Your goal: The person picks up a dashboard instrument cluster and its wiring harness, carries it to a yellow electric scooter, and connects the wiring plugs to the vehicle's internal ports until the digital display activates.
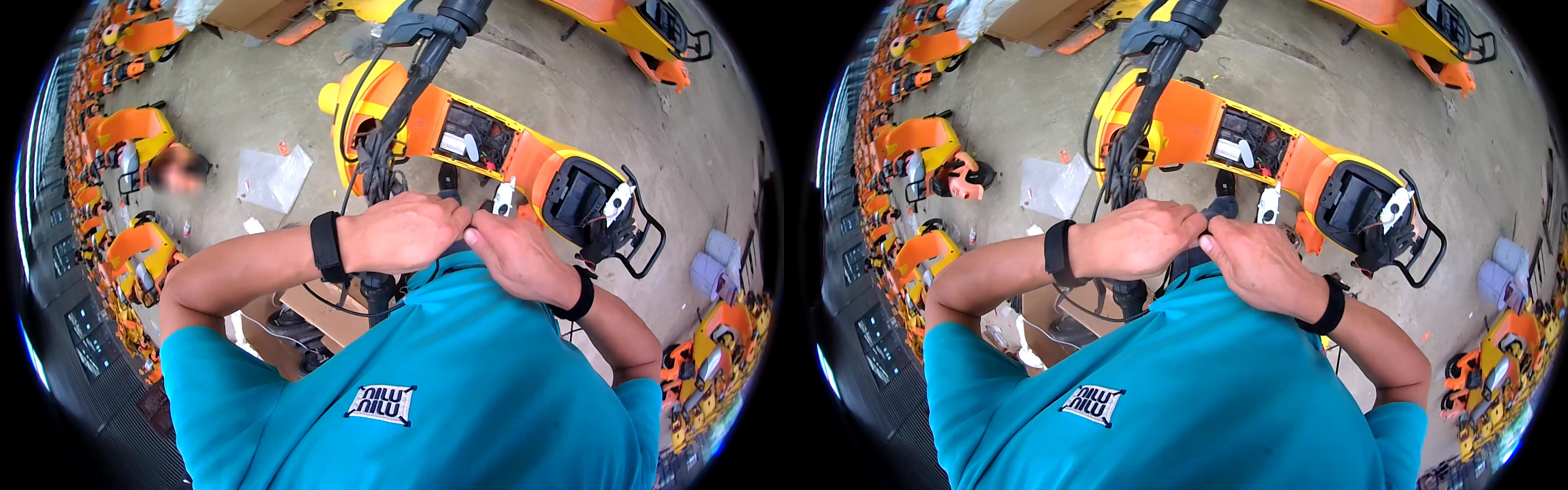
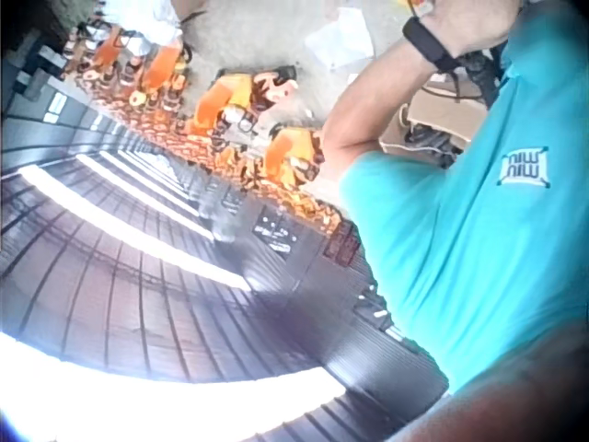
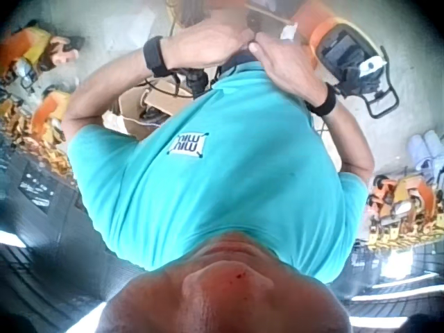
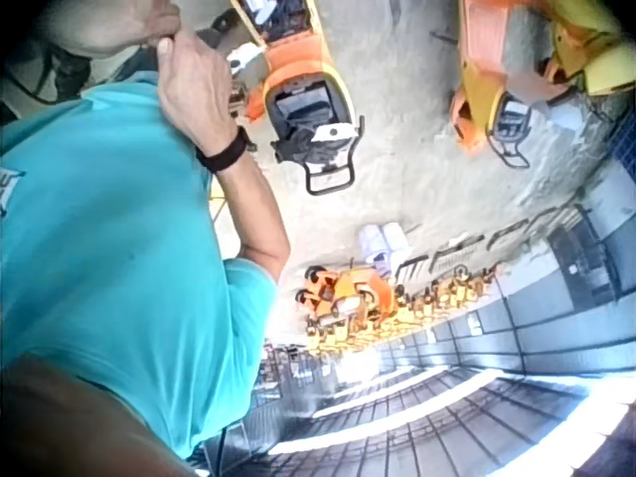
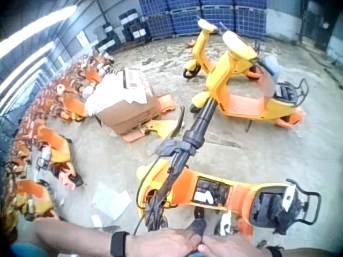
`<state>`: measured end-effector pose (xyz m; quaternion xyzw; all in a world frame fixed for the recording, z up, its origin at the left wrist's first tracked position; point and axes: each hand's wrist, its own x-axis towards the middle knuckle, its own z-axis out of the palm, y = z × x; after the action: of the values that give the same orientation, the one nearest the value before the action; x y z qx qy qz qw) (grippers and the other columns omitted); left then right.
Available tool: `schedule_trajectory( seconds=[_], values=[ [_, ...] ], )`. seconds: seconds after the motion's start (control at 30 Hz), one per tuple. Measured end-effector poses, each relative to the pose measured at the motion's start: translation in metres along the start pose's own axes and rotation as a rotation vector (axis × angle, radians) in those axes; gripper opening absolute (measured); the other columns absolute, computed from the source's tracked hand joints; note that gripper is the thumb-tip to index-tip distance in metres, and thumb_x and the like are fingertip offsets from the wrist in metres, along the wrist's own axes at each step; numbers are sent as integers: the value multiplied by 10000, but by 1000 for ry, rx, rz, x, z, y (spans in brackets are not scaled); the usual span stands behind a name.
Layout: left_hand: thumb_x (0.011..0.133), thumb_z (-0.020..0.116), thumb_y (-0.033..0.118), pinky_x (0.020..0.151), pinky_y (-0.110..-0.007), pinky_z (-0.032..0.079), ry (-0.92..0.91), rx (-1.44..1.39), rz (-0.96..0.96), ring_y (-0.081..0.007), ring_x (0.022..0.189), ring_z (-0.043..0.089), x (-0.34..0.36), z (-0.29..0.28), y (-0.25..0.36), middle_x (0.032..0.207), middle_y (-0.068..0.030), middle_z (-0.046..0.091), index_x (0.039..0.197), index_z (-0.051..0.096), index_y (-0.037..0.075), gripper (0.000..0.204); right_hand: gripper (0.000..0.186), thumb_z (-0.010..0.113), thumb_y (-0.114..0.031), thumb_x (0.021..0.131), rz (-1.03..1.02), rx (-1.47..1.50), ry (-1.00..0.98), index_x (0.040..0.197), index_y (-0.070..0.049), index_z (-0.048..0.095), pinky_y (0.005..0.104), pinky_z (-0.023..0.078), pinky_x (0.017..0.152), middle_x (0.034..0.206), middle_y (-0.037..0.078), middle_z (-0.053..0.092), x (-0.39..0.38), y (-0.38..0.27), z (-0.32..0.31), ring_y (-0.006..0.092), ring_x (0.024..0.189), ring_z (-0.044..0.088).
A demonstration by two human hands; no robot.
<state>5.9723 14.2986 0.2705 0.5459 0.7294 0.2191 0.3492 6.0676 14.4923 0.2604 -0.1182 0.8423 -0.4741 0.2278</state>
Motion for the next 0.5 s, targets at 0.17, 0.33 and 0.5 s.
schedule_trajectory(
  seconds=[0.17,0.33,0.5],
  values=[
    [905,573,137,612,-442,461,26,-149,52,-350,697,579,2,-2,-18,713,-158,520,823,450,5,198,266,516,-259,976,65,18,-62,837,-35,480,442,472,578,741,157,580,6,-3,-9,363,672,595],
    [935,544,162,594,-453,481,-89,-353,79,-364,676,597,7,-18,-30,706,-180,552,858,479,-14,203,268,583,-271,937,29,-22,-29,814,-57,479,396,474,539,716,102,567,11,-2,-12,302,666,604],
    [924,567,174,610,-431,500,-116,-435,118,-333,689,601,9,-24,-37,721,-167,551,853,477,-5,212,260,577,-287,939,38,56,-75,818,-74,490,391,471,532,682,92,539,13,3,-14,288,659,601]
  ],
)
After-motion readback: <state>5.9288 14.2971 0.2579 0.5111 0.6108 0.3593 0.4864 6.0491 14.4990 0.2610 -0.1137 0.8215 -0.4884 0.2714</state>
